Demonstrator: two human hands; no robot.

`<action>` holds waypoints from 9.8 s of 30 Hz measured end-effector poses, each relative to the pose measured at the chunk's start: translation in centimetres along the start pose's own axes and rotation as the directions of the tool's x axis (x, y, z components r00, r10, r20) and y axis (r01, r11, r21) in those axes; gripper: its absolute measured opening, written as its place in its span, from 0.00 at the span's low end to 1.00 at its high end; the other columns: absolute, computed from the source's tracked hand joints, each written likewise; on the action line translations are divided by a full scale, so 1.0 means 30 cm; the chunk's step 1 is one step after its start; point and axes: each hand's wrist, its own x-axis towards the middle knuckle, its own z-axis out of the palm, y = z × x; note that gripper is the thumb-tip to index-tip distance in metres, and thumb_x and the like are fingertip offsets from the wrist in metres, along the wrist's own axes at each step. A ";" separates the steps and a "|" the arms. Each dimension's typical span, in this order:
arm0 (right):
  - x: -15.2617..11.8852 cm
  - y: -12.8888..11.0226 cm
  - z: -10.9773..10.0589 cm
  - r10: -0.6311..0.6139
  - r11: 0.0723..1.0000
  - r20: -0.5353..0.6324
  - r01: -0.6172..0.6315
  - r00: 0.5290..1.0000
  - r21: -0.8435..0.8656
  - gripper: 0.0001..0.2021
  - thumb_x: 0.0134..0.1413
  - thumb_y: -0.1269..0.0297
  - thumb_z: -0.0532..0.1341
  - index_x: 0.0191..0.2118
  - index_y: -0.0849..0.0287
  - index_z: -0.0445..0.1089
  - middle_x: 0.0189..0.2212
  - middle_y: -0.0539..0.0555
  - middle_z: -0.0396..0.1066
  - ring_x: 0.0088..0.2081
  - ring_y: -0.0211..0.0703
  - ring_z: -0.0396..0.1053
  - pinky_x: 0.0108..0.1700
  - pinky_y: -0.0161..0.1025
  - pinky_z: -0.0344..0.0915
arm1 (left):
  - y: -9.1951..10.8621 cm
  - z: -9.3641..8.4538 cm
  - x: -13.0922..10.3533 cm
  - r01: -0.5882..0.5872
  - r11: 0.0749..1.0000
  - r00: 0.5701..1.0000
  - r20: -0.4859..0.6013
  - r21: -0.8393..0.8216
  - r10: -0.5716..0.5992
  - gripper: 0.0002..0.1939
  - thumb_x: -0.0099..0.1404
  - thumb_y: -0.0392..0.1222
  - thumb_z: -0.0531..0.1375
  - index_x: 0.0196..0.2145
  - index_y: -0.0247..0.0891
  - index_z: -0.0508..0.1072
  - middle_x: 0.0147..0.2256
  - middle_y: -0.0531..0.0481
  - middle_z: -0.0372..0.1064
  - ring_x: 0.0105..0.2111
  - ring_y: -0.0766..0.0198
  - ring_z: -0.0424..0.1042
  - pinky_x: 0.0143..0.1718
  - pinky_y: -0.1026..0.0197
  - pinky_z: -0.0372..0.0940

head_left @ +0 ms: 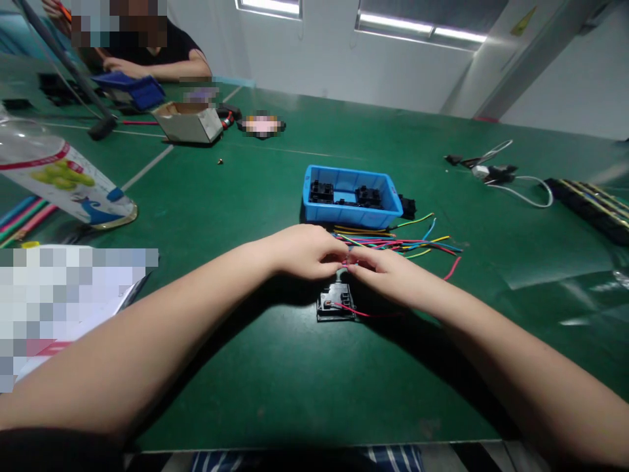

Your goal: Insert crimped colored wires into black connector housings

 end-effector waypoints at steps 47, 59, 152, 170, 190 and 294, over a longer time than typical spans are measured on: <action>-0.015 0.099 0.015 -0.018 0.853 0.317 -0.151 0.948 0.499 0.22 0.56 0.45 0.61 0.25 0.59 0.63 0.20 0.45 0.56 0.22 0.32 0.53 0.23 0.33 0.48 | 0.123 -0.090 -0.021 0.151 0.980 0.941 0.283 0.131 -0.183 0.09 0.60 0.34 0.57 0.27 0.38 0.78 0.22 0.52 0.71 0.18 0.70 0.60 0.21 0.65 0.51; -0.013 0.093 0.010 -0.036 0.885 0.306 -0.112 0.951 0.451 0.21 0.57 0.46 0.61 0.23 0.59 0.63 0.19 0.45 0.55 0.21 0.31 0.51 0.23 0.34 0.47 | 0.108 -0.072 -0.021 0.166 0.985 0.953 0.250 0.047 -0.172 0.08 0.59 0.36 0.59 0.25 0.39 0.77 0.19 0.53 0.69 0.16 0.69 0.57 0.23 0.62 0.51; -0.020 0.066 0.027 0.022 0.914 0.283 -0.134 0.959 0.383 0.25 0.54 0.43 0.61 0.20 0.57 0.55 0.18 0.44 0.52 0.21 0.31 0.49 0.24 0.35 0.45 | 0.092 -0.072 -0.012 0.363 0.931 0.856 0.378 0.047 -0.353 0.12 0.59 0.43 0.58 0.34 0.41 0.81 0.27 0.50 0.76 0.24 0.67 0.66 0.30 0.62 0.57; -0.019 0.072 0.028 0.017 0.931 0.272 -0.114 0.962 0.347 0.25 0.54 0.43 0.61 0.20 0.57 0.56 0.18 0.44 0.52 0.21 0.32 0.49 0.23 0.34 0.46 | 0.097 -0.080 -0.003 0.400 0.916 0.827 0.426 0.013 -0.367 0.12 0.59 0.43 0.58 0.34 0.39 0.80 0.26 0.51 0.76 0.23 0.69 0.67 0.27 0.65 0.55; -0.020 0.078 0.022 -0.023 0.953 0.292 -0.067 0.956 0.297 0.23 0.59 0.46 0.57 0.21 0.57 0.56 0.19 0.44 0.52 0.22 0.32 0.50 0.25 0.35 0.47 | 0.072 -0.079 -0.009 0.396 0.916 0.819 0.472 -0.056 -0.325 0.14 0.62 0.45 0.56 0.37 0.39 0.80 0.29 0.50 0.77 0.25 0.67 0.69 0.30 0.65 0.57; -0.024 0.079 -0.001 0.012 0.924 0.395 -0.161 0.919 0.347 0.22 0.55 0.46 0.62 0.23 0.60 0.64 0.20 0.46 0.56 0.22 0.32 0.52 0.24 0.34 0.48 | -0.057 -0.019 -0.014 0.548 0.647 0.712 0.702 -0.530 -0.029 0.14 0.57 0.51 0.63 0.30 0.38 0.66 0.25 0.56 0.67 0.28 0.68 0.68 0.30 0.67 0.62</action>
